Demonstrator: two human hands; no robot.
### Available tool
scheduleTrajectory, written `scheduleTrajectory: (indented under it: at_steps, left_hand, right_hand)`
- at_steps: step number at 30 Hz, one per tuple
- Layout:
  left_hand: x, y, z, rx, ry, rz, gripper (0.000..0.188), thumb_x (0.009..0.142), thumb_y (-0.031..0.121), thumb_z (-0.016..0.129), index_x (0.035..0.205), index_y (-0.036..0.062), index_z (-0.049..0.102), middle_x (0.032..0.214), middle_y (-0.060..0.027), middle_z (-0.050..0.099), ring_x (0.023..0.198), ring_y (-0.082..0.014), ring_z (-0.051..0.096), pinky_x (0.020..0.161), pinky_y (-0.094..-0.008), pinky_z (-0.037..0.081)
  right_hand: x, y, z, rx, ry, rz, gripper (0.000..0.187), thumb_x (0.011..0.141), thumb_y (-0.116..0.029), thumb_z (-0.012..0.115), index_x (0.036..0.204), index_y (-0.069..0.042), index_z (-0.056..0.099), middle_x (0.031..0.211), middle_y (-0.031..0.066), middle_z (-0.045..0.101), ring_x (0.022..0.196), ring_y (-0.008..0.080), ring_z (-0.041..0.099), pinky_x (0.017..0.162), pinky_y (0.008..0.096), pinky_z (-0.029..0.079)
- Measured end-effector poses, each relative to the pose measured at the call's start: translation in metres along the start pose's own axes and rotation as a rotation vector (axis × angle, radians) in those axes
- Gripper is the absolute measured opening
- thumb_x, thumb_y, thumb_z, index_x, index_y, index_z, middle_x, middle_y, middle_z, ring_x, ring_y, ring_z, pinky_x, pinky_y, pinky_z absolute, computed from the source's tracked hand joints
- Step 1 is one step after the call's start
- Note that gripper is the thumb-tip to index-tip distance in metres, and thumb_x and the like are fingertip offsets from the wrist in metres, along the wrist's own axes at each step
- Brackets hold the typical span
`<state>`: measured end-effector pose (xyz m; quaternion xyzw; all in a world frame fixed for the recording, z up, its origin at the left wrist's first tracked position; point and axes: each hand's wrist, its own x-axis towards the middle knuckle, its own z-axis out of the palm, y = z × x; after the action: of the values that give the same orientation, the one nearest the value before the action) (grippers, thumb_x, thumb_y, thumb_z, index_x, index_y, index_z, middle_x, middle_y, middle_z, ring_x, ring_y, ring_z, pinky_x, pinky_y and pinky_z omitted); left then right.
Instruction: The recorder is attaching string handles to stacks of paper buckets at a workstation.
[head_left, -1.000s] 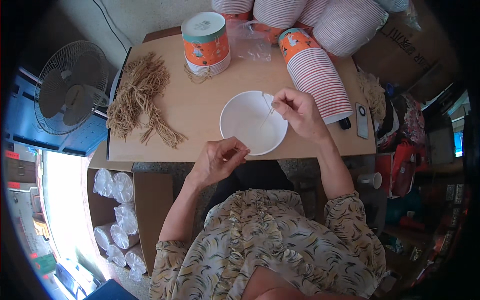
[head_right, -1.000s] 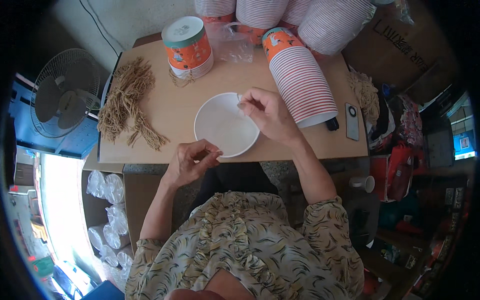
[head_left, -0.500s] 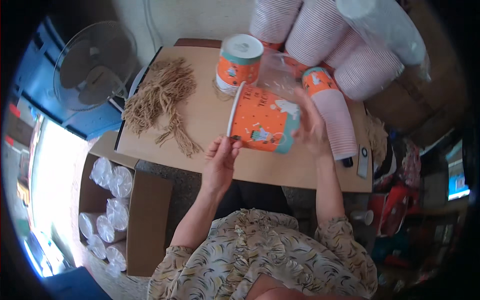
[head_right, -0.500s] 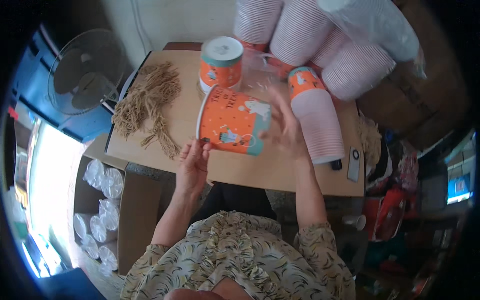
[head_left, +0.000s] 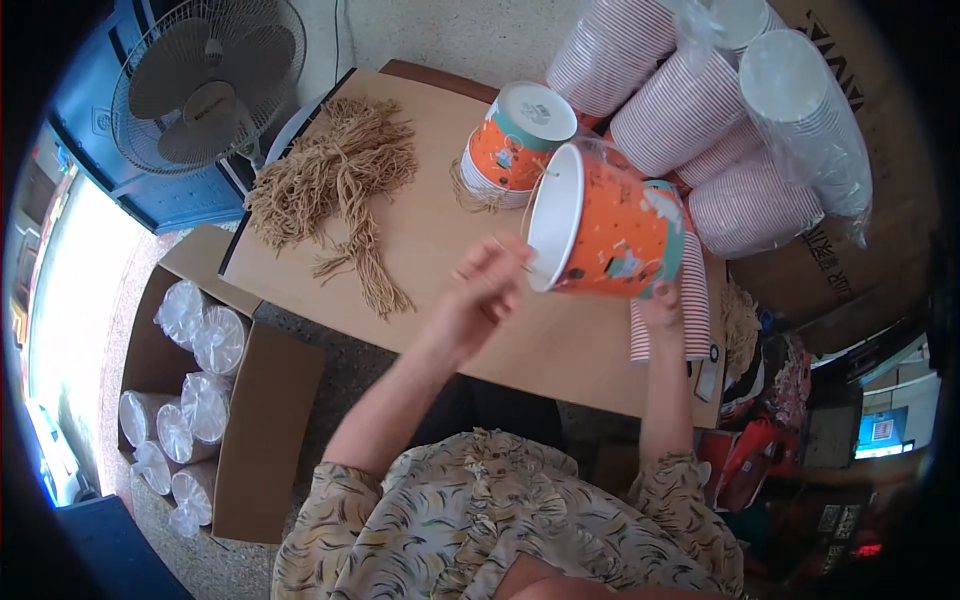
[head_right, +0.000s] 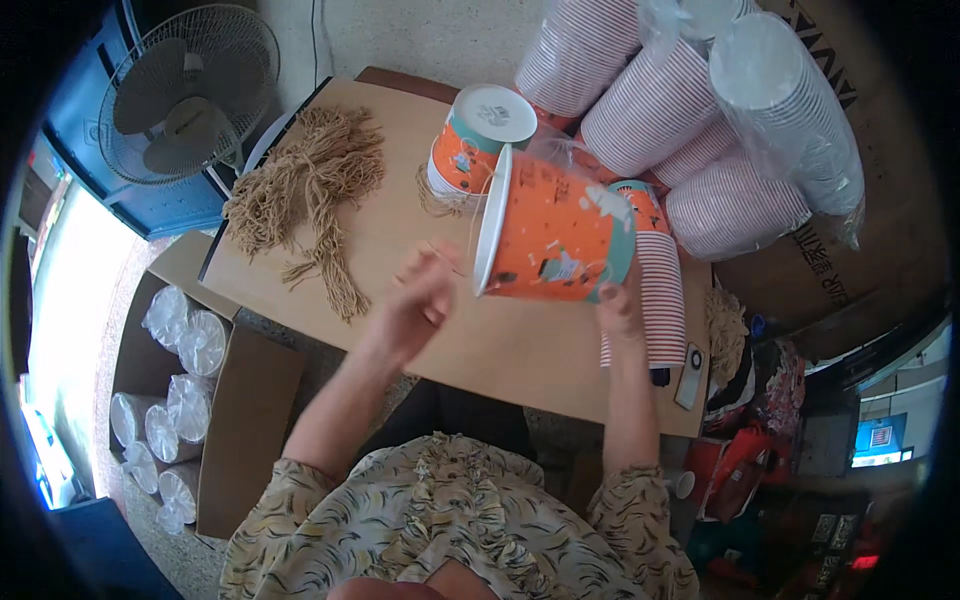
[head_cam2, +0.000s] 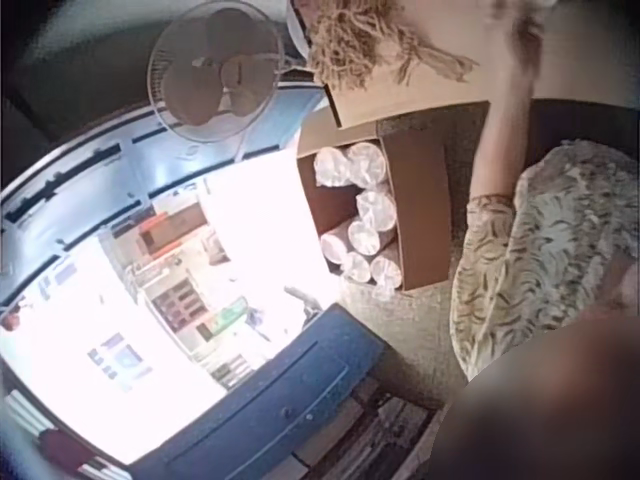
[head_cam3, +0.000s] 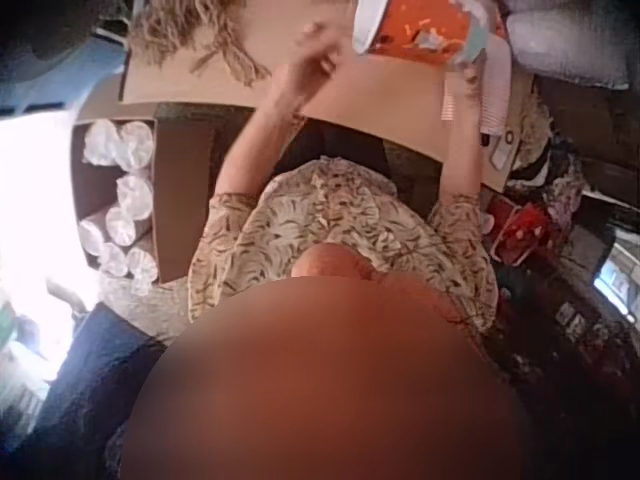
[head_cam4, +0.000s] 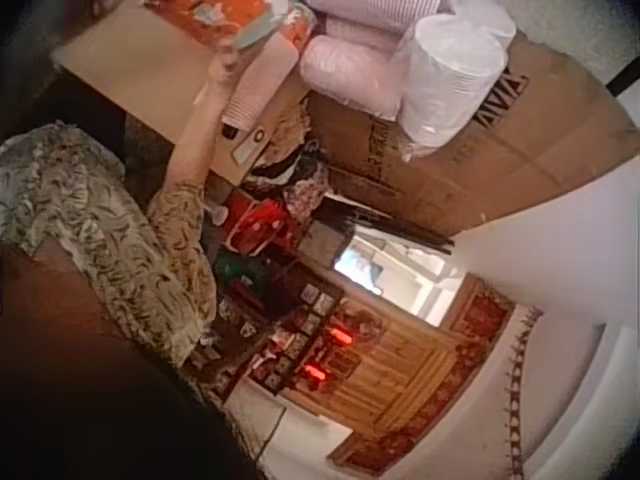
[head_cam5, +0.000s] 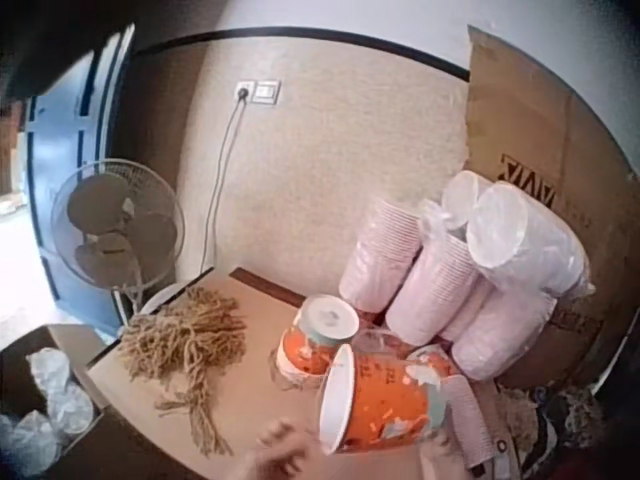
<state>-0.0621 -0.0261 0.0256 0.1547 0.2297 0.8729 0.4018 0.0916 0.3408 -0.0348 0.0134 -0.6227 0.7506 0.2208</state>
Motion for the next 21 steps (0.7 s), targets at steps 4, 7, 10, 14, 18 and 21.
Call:
scheduleTrajectory:
  at_steps: [4, 7, 10, 14, 18, 21]
  left_hand:
    - [0.059, 0.08, -0.006, -0.081, -0.006, 0.114, 0.043, 0.098, 0.026, 0.061, 0.136, 0.0078, 0.052, 0.102, 0.0049, 0.064, 0.092, -0.0092, 0.057, 0.074, -0.0221, 0.044]
    - [0.108, 0.113, -0.005, 0.041, -0.165, 0.148, 0.041, 0.1, 0.026, 0.058, 0.136, 0.0052, 0.054, 0.101, 0.001, 0.066, 0.108, -0.0151, 0.059, 0.094, -0.0299, 0.045]
    - [0.151, 0.129, -0.007, -0.099, -0.206, 0.081, 0.038, 0.099, 0.026, 0.062, 0.127, -0.0001, 0.059, 0.085, -0.0022, 0.068, 0.103, -0.0178, 0.062, 0.092, -0.0316, 0.049]
    - [0.186, 0.128, -0.016, -0.06, -0.146, 0.049, 0.036, 0.098, 0.026, 0.062, 0.124, 0.0013, 0.061, 0.083, -0.0014, 0.068, 0.098, -0.0176, 0.064, 0.088, -0.0304, 0.05]
    - [0.198, 0.12, -0.037, -0.077, -0.114, -0.014, 0.034, 0.098, 0.026, 0.062, 0.123, 0.0038, 0.062, 0.08, 0.0007, 0.066, 0.087, -0.0157, 0.065, 0.08, -0.0283, 0.051]
    - [0.193, 0.111, -0.056, -0.056, -0.08, -0.031, 0.036, 0.098, 0.027, 0.062, 0.127, 0.0047, 0.059, 0.077, 0.0021, 0.062, 0.081, -0.0146, 0.065, 0.073, -0.0265, 0.051]
  right_hand:
    - [0.093, -0.088, 0.079, -0.219, 0.005, -0.091, 0.087, 0.078, -0.03, 0.079, 0.148, -0.002, 0.037, 0.124, 0.0043, 0.058, 0.117, 0.016, 0.055, 0.101, 0.0349, 0.044]
    - [0.154, -0.126, 0.105, -0.386, -0.092, -0.069, 0.094, 0.076, -0.038, 0.077, 0.151, 0.0, 0.036, 0.142, 0.0107, 0.051, 0.132, 0.0211, 0.048, 0.11, 0.0361, 0.039]
    - [0.204, -0.149, 0.114, -0.499, -0.183, -0.11, 0.1, 0.075, -0.042, 0.076, 0.154, 0.0, 0.032, 0.148, 0.0133, 0.046, 0.135, 0.0239, 0.047, 0.112, 0.0369, 0.037]
    - [0.251, -0.167, 0.11, -0.688, -0.277, -0.07, 0.103, 0.075, -0.044, 0.077, 0.156, 0.0, 0.03, 0.151, 0.0155, 0.044, 0.133, 0.0269, 0.05, 0.113, 0.0383, 0.037]
    - [0.286, -0.158, 0.098, -0.702, -0.392, 0.025, 0.102, 0.075, -0.044, 0.077, 0.156, -0.002, 0.031, 0.149, 0.0168, 0.047, 0.132, 0.0277, 0.051, 0.112, 0.0389, 0.039]
    - [0.296, -0.145, 0.112, -0.765, -0.425, 0.061, 0.1, 0.075, -0.042, 0.078, 0.155, -0.004, 0.033, 0.147, 0.0165, 0.049, 0.132, 0.0276, 0.051, 0.11, 0.0389, 0.041]
